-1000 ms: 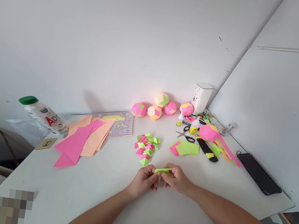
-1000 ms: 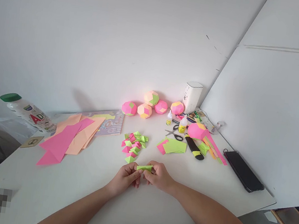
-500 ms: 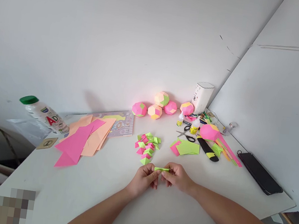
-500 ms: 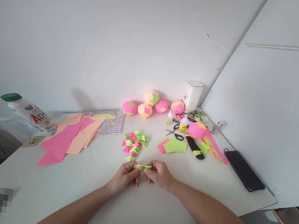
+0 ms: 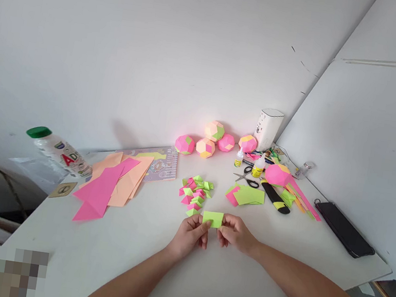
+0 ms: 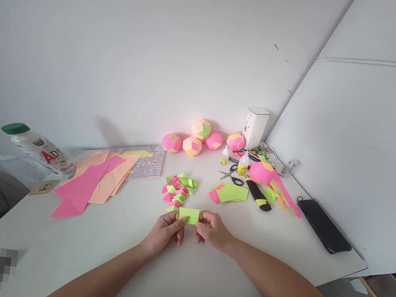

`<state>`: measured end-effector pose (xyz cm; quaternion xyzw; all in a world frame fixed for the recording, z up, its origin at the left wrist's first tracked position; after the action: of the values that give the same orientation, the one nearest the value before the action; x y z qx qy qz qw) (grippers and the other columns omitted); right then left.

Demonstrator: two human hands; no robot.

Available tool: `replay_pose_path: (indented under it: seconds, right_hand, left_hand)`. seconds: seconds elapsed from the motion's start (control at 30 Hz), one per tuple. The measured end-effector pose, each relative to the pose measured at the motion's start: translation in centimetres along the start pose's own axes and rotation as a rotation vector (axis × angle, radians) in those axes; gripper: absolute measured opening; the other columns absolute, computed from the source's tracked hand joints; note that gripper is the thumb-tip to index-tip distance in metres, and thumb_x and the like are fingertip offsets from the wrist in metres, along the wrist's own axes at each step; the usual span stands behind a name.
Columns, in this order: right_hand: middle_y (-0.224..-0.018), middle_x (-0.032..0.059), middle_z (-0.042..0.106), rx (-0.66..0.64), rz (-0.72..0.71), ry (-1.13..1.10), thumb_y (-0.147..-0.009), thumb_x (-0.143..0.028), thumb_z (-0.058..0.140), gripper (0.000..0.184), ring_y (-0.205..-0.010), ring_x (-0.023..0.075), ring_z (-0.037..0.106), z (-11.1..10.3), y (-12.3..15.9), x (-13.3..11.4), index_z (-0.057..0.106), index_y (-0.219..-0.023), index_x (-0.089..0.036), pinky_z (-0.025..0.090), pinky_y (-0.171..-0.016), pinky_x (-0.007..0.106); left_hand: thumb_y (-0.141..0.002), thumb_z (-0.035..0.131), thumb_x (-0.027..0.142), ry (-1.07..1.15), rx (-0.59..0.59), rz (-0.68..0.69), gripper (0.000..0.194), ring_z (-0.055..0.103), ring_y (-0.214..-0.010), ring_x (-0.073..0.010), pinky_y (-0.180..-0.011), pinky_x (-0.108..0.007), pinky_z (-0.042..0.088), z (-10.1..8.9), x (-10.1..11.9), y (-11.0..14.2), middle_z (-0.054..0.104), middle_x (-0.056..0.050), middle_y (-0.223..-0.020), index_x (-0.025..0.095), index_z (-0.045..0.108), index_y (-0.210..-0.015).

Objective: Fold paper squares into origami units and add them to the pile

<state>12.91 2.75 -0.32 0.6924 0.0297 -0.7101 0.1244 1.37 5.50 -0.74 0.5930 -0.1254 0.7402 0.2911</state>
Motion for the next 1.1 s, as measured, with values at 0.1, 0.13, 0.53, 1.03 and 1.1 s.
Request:
replay_pose_path:
  seconds: [0.1, 0.13, 0.53, 1.03, 1.1]
  right_hand:
    - [-0.055, -0.0033, 0.054, 0.011, -0.019, -0.075, -0.077, -0.017, 0.045, 0.007, -0.045, 0.0094, 0.051, -0.2, -0.1, -0.2, 0.044, -0.070, -0.018, 0.038, -0.044, 0.021]
    - [-0.055, -0.0035, 0.054, 0.020, -0.026, -0.096, -0.079, -0.019, 0.044, 0.008, -0.045, 0.0097, 0.052, -0.2, -0.2, -0.3, 0.043, -0.071, -0.018, 0.038, -0.043, 0.021]
    - [-0.065, -0.0014, 0.055, -0.033, -0.012, 0.012, -0.082, -0.040, 0.054, 0.026, -0.049, 0.0086, 0.052, 0.3, -0.2, 0.2, 0.050, -0.078, -0.015, 0.039, -0.046, 0.021]
    - [-0.058, -0.0033, 0.054, -0.012, -0.021, -0.012, -0.081, -0.025, 0.051, 0.011, -0.044, 0.0083, 0.049, 0.1, 0.0, -0.2, 0.052, -0.075, -0.015, 0.037, -0.044, 0.021]
    - [-0.056, -0.0034, 0.053, 0.001, -0.025, -0.026, -0.080, -0.023, 0.050, 0.012, -0.043, 0.0083, 0.048, 0.0, 0.0, -0.3, 0.051, -0.071, -0.015, 0.036, -0.044, 0.021]
  left_hand:
    - [-0.078, 0.058, 0.041, 0.071, 0.045, 0.025, 0.033, 0.046, -0.034, -0.0083, -0.038, -0.020, 0.035, -0.5, 0.2, -0.2, 0.052, 0.006, -0.041, 0.018, 0.040, -0.062]
    - [-0.078, 0.058, 0.041, 0.082, 0.053, 0.029, 0.033, 0.046, -0.034, -0.0085, -0.038, -0.020, 0.035, -0.6, 0.3, -0.2, 0.052, 0.006, -0.042, 0.018, 0.040, -0.062]
    - [-0.078, 0.059, 0.035, -0.076, -0.123, -0.003, 0.022, 0.054, -0.048, -0.0102, -0.050, -0.023, 0.043, 0.7, -0.1, 0.2, 0.060, 0.001, -0.060, 0.014, 0.053, -0.079]
    - [-0.075, 0.058, 0.031, 0.015, -0.024, 0.022, 0.021, 0.051, -0.040, -0.0103, -0.045, -0.023, 0.040, -0.1, 0.2, 0.2, 0.056, 0.004, -0.046, 0.017, 0.047, -0.066]
    - [-0.076, 0.058, 0.030, 0.051, -0.014, 0.039, 0.019, 0.051, -0.041, -0.0103, -0.045, -0.023, 0.041, -0.4, 0.1, 0.1, 0.056, 0.004, -0.048, 0.017, 0.047, -0.066]
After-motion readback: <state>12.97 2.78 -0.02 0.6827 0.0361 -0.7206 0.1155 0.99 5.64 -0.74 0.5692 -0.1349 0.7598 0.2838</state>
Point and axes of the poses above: each hand's wrist, its own y-axis away from the middle knuckle, its own z-axis out of the palm, x = y × z, the point moved 7 cm from there along -y, towards the middle knuckle
